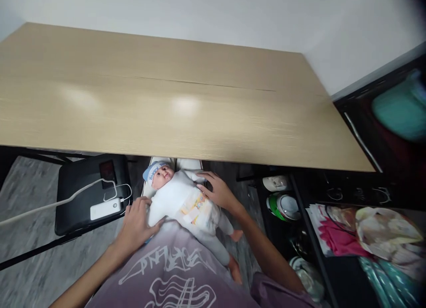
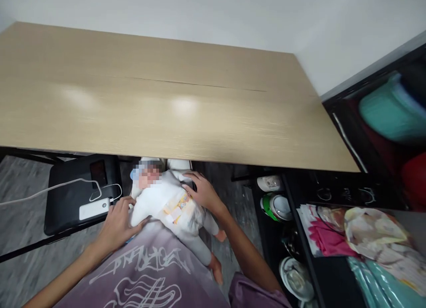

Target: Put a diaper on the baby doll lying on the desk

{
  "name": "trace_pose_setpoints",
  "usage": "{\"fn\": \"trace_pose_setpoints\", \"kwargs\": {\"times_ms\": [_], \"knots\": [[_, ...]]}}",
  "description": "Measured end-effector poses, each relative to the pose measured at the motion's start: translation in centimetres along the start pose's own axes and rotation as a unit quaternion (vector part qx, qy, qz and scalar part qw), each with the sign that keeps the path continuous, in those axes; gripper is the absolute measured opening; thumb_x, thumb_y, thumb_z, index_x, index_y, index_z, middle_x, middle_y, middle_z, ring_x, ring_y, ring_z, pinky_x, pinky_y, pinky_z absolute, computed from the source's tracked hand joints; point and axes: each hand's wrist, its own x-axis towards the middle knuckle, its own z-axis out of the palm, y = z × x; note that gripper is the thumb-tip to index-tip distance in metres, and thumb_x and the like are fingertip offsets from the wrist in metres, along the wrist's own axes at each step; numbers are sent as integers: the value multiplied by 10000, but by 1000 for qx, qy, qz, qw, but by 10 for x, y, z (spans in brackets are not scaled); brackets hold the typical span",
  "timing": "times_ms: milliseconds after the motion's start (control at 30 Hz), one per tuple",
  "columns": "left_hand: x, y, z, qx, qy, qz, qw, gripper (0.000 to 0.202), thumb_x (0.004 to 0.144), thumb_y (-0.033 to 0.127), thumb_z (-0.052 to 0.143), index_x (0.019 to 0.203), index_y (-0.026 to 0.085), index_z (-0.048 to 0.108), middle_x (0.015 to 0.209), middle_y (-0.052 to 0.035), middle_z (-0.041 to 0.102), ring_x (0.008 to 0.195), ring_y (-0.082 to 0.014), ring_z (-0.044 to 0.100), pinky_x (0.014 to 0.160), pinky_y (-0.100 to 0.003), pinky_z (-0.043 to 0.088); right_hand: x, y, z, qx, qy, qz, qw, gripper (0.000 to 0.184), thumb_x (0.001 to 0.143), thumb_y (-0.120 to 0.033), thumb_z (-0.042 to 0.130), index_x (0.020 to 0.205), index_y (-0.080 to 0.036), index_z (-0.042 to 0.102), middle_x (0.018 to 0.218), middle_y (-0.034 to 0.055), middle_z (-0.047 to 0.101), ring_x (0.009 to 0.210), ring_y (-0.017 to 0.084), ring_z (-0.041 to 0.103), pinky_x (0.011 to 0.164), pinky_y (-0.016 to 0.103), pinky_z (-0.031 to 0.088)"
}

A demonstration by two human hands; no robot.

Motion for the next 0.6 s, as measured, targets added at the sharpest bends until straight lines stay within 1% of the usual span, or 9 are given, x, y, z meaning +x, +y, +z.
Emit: {"fn": "trace_pose_setpoints", "kwargs": {"times_ms": [67, 133, 200, 267, 300, 367, 500, 567, 600], "knots": [[2, 10, -8, 31, 58, 29, 997, 613, 994, 707, 760, 1303, 199, 613, 1461, -217, 701, 1326, -459, 689, 1072, -605, 541, -26, -9, -8, 28, -1, 35, 999, 366, 1121, -456, 696, 1403, -240, 780, 1378, 118, 793, 1312, 308, 739, 1194, 505, 572], [12, 26, -14, 3, 59, 79, 995, 587, 1060, 667, 730, 1396, 203, 603, 1510, -207, 689, 1362, -425, 669, 1109, -586, 535, -45, -17, -13, 48, -17, 70, 996, 339, 1103, -479, 724, 1333, -244, 808, 1300, 102, 811, 1227, 296, 765, 1122, 470, 598], [30, 46, -15, -61, 3, 158, 986, 465, 1144, 553, 667, 1471, 231, 590, 1515, -160, 701, 1392, -348, 660, 1156, -516, 522, -55, -21, -11, 58, -16, 85, 995, 305, 1095, -466, 730, 1289, -250, 825, 1274, 89, 816, 1197, 285, 772, 1097, 446, 596], [52, 66, -11, -105, -75, 236, 963, 399, 1191, 492, 608, 1510, 252, 603, 1503, -127, 714, 1384, -299, 655, 1179, -465, 498, -55, -18, -5, 59, 10, 81, 995, 267, 1105, -443, 699, 1225, -250, 839, 1215, 79, 825, 1147, 271, 779, 1058, 425, 593], [62, 74, -6, -107, -105, 268, 952, 394, 1200, 495, 592, 1514, 259, 624, 1492, -120, 721, 1364, -297, 653, 1174, -462, 485, -53, -14, -1, 56, 27, 77, 995, 256, 1110, -436, 681, 1174, -250, 846, 1167, 74, 830, 1108, 265, 780, 1028, 415, 593], [77, 86, 3, -86, -139, 313, 936, 406, 1202, 526, 580, 1501, 268, 674, 1455, -117, 735, 1310, -310, 642, 1135, -472, 464, -46, 0, 5, 40, 57, 69, 995, 267, 1113, -426, 652, 1062, -248, 845, 1069, 67, 836, 1030, 258, 775, 973, 402, 588], [91, 95, 15, -62, -150, 329, 930, 375, 1198, 542, 577, 1364, 256, 754, 1342, -116, 741, 1219, -306, 620, 1055, -461, 429, -32, 28, 8, -19, 103, 108, 989, 317, 1092, -435, 614, 985, -221, 821, 998, 98, 829, 945, 278, 767, 942, 428, 601], [92, 97, 13, -77, -155, 320, 931, 333, 1205, 507, 574, 1275, 242, 764, 1300, -106, 742, 1193, -293, 616, 1043, -453, 416, -27, 29, 6, -34, 124, 119, 984, 331, 1094, -438, 598, 1021, -205, 822, 1036, 126, 826, 994, 303, 781, 997, 467, 616], [92, 98, 10, -88, -157, 316, 932, 317, 1209, 486, 569, 1243, 235, 760, 1288, -103, 748, 1185, -288, 614, 1047, -453, 413, -25, 24, 6, -29, 126, 106, 986, 326, 1103, -434, 598, 1083, -203, 827, 1098, 138, 830, 1067, 314, 787, 1053, 485, 614]]}}
